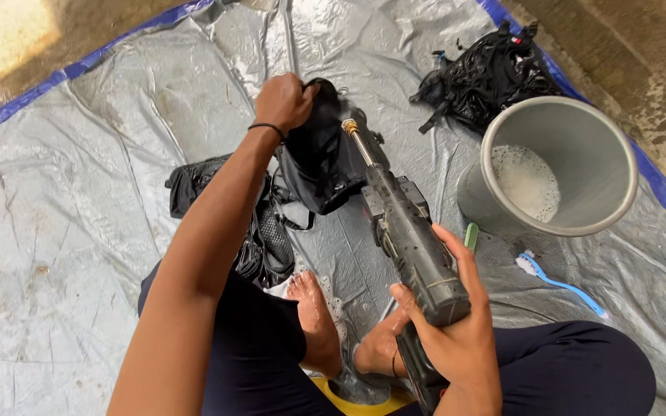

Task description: The person cleans black backpacks on a tarp using a high-pressure water spray and their hands. The person sprays water inside and outside the bags, wipes them by hand, and turns them over to reach different sides.

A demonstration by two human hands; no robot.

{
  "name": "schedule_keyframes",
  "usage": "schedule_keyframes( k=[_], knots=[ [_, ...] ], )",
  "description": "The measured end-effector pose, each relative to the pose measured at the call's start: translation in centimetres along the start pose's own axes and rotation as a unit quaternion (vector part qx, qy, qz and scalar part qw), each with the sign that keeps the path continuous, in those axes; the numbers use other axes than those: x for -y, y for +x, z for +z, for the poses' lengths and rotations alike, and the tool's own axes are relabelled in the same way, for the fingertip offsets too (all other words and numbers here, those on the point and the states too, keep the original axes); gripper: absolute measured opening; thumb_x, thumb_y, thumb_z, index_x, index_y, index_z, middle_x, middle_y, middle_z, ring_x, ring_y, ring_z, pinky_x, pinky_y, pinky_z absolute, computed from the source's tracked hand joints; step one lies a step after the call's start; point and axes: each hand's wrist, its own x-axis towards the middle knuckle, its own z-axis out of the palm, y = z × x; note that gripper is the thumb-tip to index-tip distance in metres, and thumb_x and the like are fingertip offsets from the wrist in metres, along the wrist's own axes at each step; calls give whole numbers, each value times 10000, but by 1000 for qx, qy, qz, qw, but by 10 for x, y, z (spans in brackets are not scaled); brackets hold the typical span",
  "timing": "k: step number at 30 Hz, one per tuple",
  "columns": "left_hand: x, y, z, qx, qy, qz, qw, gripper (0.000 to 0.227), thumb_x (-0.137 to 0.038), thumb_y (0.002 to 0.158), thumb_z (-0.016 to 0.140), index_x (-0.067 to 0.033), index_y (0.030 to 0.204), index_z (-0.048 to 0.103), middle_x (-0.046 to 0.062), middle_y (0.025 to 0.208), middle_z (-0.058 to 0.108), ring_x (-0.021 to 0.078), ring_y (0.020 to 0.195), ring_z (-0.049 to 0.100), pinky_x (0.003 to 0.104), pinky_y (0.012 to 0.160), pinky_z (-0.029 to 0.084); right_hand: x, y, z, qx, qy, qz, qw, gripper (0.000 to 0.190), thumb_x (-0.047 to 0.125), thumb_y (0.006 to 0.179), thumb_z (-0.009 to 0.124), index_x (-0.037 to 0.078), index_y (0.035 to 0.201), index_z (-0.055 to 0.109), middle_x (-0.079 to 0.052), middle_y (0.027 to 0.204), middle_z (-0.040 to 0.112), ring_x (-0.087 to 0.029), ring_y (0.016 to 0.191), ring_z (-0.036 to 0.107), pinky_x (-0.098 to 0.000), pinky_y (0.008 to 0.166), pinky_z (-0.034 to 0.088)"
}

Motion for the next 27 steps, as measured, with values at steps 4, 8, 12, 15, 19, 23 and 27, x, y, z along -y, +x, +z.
schedule_keyframes(
  k=[4,8,12,15,19,23,27],
  knots=[
    [-27,-8,-1,35,-11,8,999,669,-473,1160,673,-164,627,411,4,567,451,184,475,409,347,446,324,0,4,16,39,7,-2,999,822,224,781,903,193,1522,550,-73,1457,721,-208,1204,743,-312,1055,530],
    [-50,-21,5,56,52,59,995,667,-496,1160,695,-176,651,406,-38,569,408,138,475,346,303,426,302,-9,10,37,47,-34,61,996,792,362,797,889,244,1515,577,-20,1221,801,-181,960,777,-284,875,553],
    [-72,-39,2,80,71,97,990,670,-490,1193,652,-194,636,424,-78,525,346,110,419,315,280,393,280,-30,21,53,33,-76,77,994,800,442,784,880,250,1497,574,5,1315,800,-266,1127,781,-376,942,542],
    [-98,-59,-12,108,53,115,986,620,-455,1172,654,-158,642,527,-54,543,427,134,429,381,312,379,299,-41,26,55,10,-46,73,996,773,434,802,865,216,1484,573,-4,1340,759,-219,1133,754,-364,954,550],
    [-142,-88,-23,232,27,122,965,575,-431,1169,596,-147,684,475,-45,576,456,133,467,427,308,403,375,-42,32,54,-24,98,83,991,754,276,800,882,153,1465,550,-72,1299,713,-170,959,753,-301,785,638],
    [-167,-85,-33,288,-13,158,945,444,-370,956,655,48,856,768,299,817,750,530,847,773,600,684,629,-59,44,64,-59,120,163,978,855,269,812,926,104,1543,516,-235,1005,752,-285,642,759,-419,583,692],
    [-184,-67,-77,521,29,106,846,549,-451,1084,508,28,1045,774,235,888,787,321,857,819,433,854,663,-186,65,120,-120,288,266,912,550,207,834,975,-7,1221,648,-261,940,773,-347,857,809,-497,664,699]
  ],
)
